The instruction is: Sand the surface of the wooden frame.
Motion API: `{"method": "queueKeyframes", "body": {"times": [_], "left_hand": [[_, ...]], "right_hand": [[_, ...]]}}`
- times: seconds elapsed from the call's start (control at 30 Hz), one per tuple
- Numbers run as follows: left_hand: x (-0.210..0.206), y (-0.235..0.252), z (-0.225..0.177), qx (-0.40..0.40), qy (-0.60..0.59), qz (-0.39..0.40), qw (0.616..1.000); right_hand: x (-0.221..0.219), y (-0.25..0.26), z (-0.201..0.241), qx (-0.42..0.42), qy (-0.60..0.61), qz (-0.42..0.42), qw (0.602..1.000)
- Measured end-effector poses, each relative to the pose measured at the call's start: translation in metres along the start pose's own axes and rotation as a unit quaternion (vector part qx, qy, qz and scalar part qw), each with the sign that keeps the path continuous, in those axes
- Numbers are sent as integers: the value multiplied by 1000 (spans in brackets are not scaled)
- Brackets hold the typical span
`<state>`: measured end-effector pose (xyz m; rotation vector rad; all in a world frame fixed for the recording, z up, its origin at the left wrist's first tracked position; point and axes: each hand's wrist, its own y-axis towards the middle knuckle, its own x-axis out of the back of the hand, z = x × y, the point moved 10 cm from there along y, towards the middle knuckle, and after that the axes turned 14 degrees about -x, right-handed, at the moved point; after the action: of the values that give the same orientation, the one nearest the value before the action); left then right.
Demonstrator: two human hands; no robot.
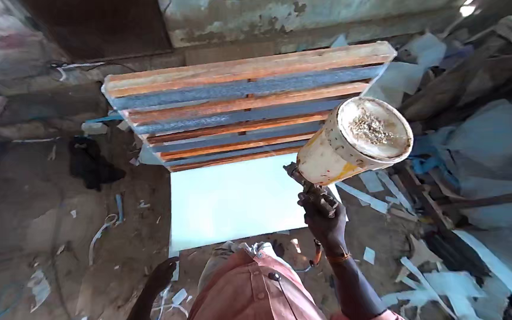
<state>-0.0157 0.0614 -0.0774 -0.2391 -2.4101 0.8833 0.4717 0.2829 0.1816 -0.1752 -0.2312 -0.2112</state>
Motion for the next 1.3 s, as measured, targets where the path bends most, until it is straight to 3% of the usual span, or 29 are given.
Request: {"method": "queueKeyframes", "body": {"times": [0.13, 0.4, 0.63, 0.83, 1.13, 1.3], "left_hand": [[-12, 44, -51, -60, 21, 19, 998], [-59, 103, -120, -84, 43, 85, 992], [-71, 127, -155, -80, 55, 92, 991], [-67, 116, -152, -85, 57, 90, 991], [-27, 57, -78, -54, 46, 40, 997], [3, -6, -69, -3, 27, 23, 999]], "right_hand": [[66, 13, -8, -2, -5, -68, 998], [193, 40, -35, -16, -17, -215, 976], [253, 56, -55, -34, -38, -296, 954], [214, 55, -61, -55, 11, -237, 970], [72, 33, -41, -42, 17, -78, 996], [-18, 19, -19, -32, 38, 24, 998]]}}
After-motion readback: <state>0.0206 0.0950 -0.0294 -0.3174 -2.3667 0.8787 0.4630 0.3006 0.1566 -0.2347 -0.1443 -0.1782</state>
